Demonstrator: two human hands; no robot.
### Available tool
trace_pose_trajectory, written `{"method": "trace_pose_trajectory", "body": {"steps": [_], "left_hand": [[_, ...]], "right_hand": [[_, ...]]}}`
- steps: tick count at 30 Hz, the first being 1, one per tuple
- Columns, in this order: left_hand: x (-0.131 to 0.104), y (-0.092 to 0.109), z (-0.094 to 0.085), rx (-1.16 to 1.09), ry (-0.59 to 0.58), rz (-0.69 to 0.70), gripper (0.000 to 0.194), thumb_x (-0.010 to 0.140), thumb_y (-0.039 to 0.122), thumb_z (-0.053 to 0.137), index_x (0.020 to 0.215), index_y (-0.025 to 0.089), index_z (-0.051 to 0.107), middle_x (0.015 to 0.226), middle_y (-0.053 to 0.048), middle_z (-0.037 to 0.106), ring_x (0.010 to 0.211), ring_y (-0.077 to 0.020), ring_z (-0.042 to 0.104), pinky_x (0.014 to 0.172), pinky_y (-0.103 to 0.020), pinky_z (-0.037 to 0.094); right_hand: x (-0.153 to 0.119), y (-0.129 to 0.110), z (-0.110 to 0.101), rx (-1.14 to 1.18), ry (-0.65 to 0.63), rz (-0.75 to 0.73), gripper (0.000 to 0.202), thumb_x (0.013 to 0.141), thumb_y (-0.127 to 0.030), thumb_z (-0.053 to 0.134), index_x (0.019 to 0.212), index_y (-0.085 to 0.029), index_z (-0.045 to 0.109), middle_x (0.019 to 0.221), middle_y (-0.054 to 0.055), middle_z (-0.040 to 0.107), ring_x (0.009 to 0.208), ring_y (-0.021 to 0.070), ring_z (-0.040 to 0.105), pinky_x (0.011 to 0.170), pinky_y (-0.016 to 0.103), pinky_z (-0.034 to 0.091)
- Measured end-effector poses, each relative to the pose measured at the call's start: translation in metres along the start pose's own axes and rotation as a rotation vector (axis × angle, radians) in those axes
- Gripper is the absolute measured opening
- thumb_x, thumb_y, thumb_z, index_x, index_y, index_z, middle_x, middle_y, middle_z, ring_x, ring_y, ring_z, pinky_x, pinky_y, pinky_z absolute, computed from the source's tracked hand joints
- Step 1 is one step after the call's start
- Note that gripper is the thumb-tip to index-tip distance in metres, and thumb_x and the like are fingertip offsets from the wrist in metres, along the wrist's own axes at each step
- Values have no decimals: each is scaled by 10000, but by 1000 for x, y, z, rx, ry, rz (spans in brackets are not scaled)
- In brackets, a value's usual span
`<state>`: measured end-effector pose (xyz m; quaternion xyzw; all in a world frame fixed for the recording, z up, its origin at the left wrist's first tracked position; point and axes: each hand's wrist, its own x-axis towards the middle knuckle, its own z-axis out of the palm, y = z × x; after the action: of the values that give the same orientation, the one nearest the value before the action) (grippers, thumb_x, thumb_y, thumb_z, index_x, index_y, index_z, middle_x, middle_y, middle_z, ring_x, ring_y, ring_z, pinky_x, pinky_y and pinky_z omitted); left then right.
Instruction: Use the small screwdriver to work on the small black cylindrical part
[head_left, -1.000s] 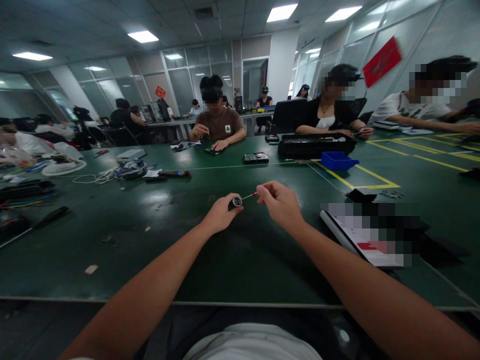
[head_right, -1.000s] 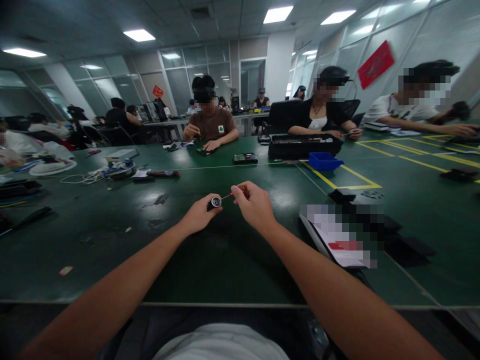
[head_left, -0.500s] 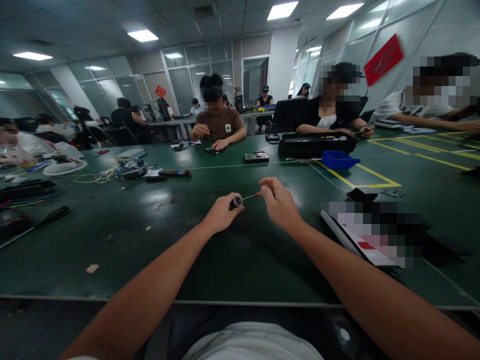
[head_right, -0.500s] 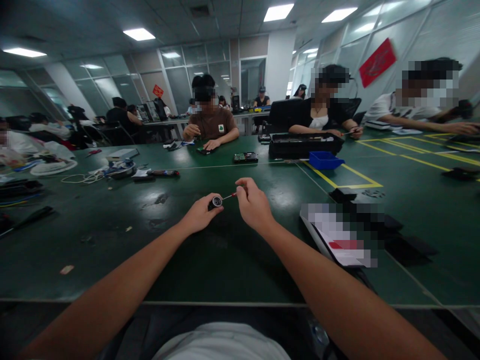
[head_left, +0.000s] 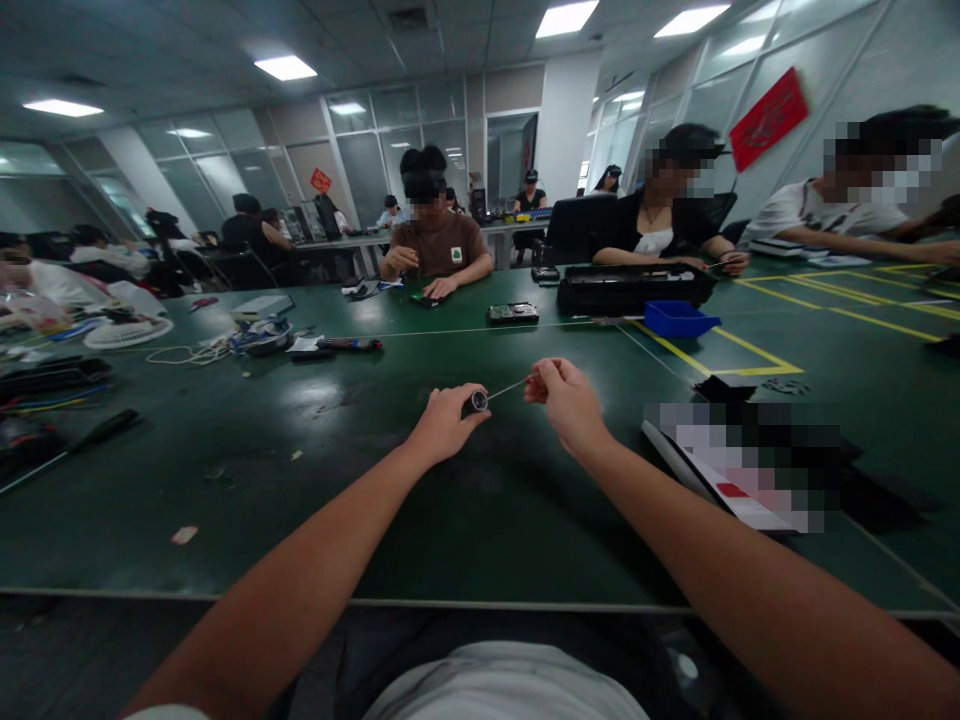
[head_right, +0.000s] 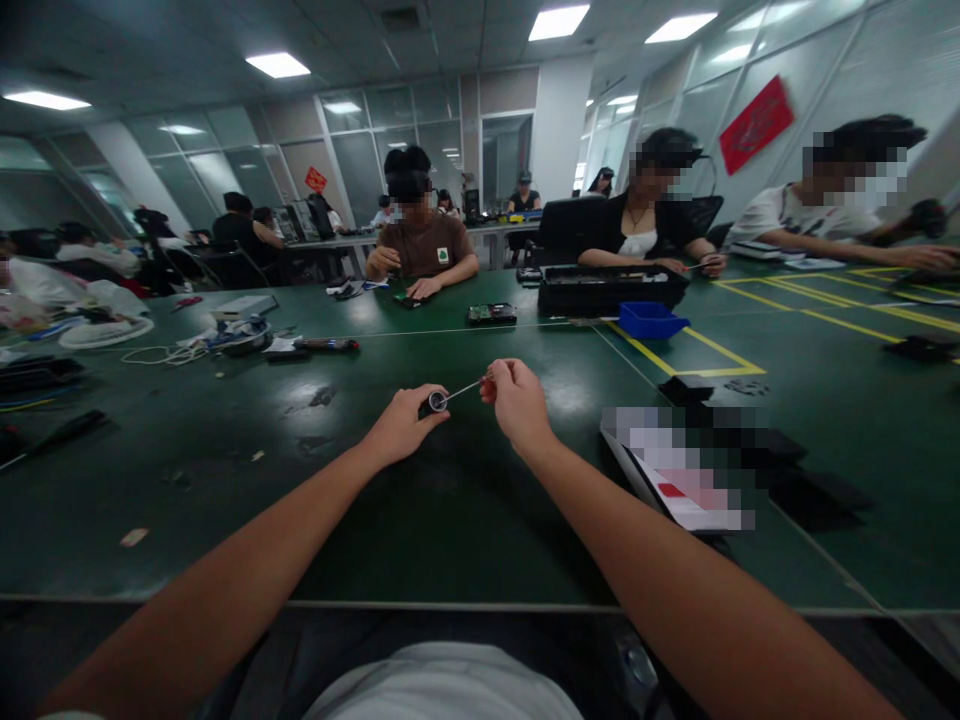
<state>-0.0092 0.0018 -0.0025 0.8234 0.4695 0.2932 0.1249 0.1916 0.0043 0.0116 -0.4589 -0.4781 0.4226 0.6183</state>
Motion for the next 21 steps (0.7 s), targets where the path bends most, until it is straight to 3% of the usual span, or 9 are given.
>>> {"method": "trace_pose_trajectory", "body": {"steps": [3, 9, 14, 21], "left_hand": [[-1, 0, -1, 12, 2, -2, 234, 902, 298, 655, 1127, 242, 627, 1091, -30, 713, 1005, -251, 619, 949, -419, 406], [-1, 0, -2, 26, 14, -3, 286, 896, 321, 663, 1170, 245, 640, 1137, -51, 710, 1048, -267, 616, 989, -450, 387], [-1, 1, -1, 30, 0, -25, 315, 887, 342, 678, 1184, 244, 644, 1147, -55, 715, 1070, -272, 615, 1007, -454, 381], [-1, 1, 0, 33, -30, -45, 296, 886, 356, 680, 1163, 254, 652, 1129, -43, 723, 1078, -275, 621, 1009, -450, 379]], "right_hand": [[-5, -1, 1, -158, -43, -142, 263, 917, -480, 535, 869, -225, 576, 752, 14, 645, 665, 168, 605, 648, 327, 487], [-14, -5, 4, -333, -104, -278, 243, 962, -444, 466, 933, -225, 566, 791, 27, 669, 735, 189, 644, 717, 356, 493], [-14, -4, 4, -338, -116, -266, 243, 967, -440, 448, 930, -225, 555, 796, 34, 677, 730, 194, 647, 707, 358, 496], [-15, -13, -1, -456, -36, -339, 225, 979, -407, 427, 913, -231, 550, 771, 35, 662, 739, 204, 629, 727, 361, 457]]}}
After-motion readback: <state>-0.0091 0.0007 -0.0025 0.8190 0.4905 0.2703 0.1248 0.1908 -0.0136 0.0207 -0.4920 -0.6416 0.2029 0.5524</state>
